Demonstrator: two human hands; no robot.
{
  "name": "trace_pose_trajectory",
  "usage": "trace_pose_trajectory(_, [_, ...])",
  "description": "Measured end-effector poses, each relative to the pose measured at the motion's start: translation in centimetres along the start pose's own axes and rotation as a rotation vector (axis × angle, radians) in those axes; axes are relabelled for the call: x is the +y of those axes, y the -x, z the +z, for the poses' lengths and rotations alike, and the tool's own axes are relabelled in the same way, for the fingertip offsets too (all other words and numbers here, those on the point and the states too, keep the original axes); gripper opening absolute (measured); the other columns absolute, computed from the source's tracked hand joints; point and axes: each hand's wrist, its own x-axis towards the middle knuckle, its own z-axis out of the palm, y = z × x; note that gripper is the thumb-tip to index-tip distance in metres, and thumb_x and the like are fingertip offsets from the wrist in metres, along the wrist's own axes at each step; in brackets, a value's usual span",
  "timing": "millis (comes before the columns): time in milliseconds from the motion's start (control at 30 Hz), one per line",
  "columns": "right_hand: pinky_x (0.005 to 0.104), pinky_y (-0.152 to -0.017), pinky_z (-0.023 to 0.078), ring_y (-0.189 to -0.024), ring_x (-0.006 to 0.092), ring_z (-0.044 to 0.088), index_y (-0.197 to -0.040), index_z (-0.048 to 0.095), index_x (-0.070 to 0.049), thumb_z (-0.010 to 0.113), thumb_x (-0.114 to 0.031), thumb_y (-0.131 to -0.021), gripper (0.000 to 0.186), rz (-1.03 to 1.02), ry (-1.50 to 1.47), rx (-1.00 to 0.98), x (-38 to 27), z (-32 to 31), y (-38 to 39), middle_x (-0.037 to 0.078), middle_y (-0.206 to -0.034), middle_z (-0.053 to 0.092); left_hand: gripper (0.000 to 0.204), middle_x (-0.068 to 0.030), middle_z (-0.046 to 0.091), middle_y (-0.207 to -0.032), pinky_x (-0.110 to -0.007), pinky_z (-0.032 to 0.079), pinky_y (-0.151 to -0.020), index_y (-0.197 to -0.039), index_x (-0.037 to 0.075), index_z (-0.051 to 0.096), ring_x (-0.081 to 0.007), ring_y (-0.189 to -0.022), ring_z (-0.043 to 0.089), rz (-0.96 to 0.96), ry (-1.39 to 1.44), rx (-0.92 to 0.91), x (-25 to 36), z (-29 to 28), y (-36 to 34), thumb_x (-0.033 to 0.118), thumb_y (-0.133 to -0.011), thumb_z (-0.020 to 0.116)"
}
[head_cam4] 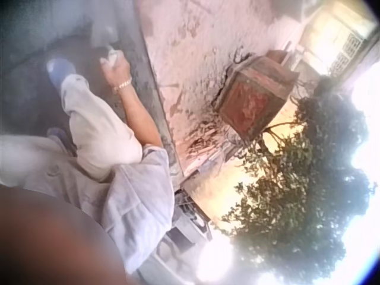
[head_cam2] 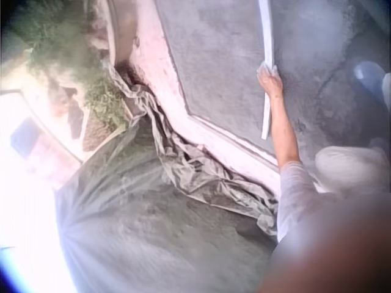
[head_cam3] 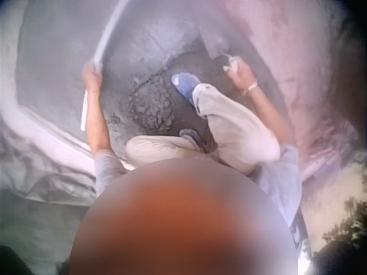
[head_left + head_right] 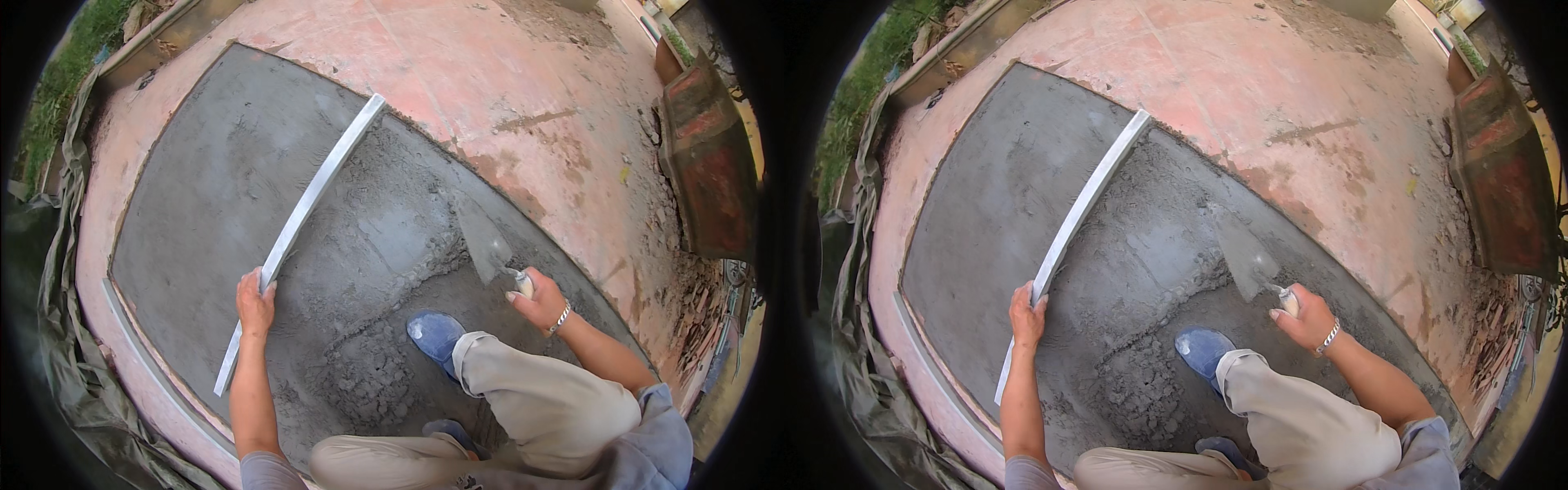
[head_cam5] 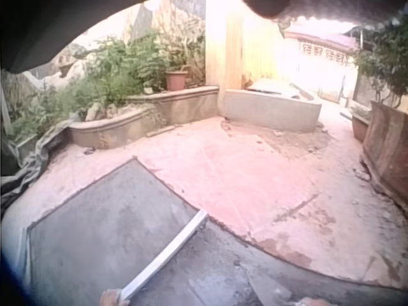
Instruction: The person uses a trowel to spread wet concrete on a floor and a straight metal bar to level the surface. They repeatedly drag the bar across the concrete to create a flat, even finish.
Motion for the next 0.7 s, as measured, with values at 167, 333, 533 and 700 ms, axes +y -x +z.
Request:
trace_pose_trajectory(167, [0.0413, -0.066, 0.051, -0.069, 0.0317, 0.064, -0.094, 0.056, -0.003, 0.074, -0.032, -0.082, 0.036, -0.025, 0.058, 0.013, 0.6, -0.3, 0.2, 0.017, -0.076, 0.065, 0.045, -0.0206, 0.064, -0.117, -0.045, 0.047, -0.096, -0.123, -0.001, 0.062, -0.0406, -0.111, 0.059, -0.079, -0.084, 0.075, -3.4, 1.1, -5.7, 0.013, -0.082, 0.074])
trace_pose_trajectory(333, [0.0411, -0.066, 0.050, -0.068, 0.0320, 0.063, -0.094, 0.056, -0.003, 0.074, -0.032, -0.082, 0.036, 0.036, 0.051, 0.001, 1.2, -0.5, 0.3, 0.017, -0.075, 0.064, 0.048, -0.0208, 0.064, -0.118, -0.045, 0.049, -0.095, -0.124, 0.000, 0.062, -0.0403, -0.111, 0.060, -0.173, -0.067, -0.002, -2.4, 2.0, -7.9, 0.016, -0.081, 0.076])
trace_pose_trajectory(533, [0.0406, -0.065, 0.050, -0.066, 0.0309, 0.062, -0.094, 0.056, -0.004, 0.074, -0.031, -0.083, 0.035, 0.065, 0.030, -0.014, 1.1, -0.4, 0.3, 0.016, -0.073, 0.063, 0.049, -0.0197, 0.065, -0.118, -0.046, 0.049, -0.095, -0.126, 0.005, 0.063, -0.0398, -0.112, 0.061, -0.193, -0.043, -0.063, 0.6, 3.2, -12.5, 0.015, -0.080, 0.077])
trace_pose_trajectory(700, [0.0402, -0.066, 0.050, -0.066, 0.0302, 0.062, -0.093, 0.055, -0.004, 0.074, -0.031, -0.083, 0.034, 0.042, 0.005, -0.012, 1.1, -0.2, 0.1, 0.016, -0.074, 0.064, 0.050, -0.0193, 0.065, -0.118, -0.045, 0.050, -0.095, -0.124, 0.004, 0.063, -0.0393, -0.111, 0.062, -0.195, -0.071, -0.051, 1.9, 4.0, -12.5, 0.013, -0.078, 0.079])
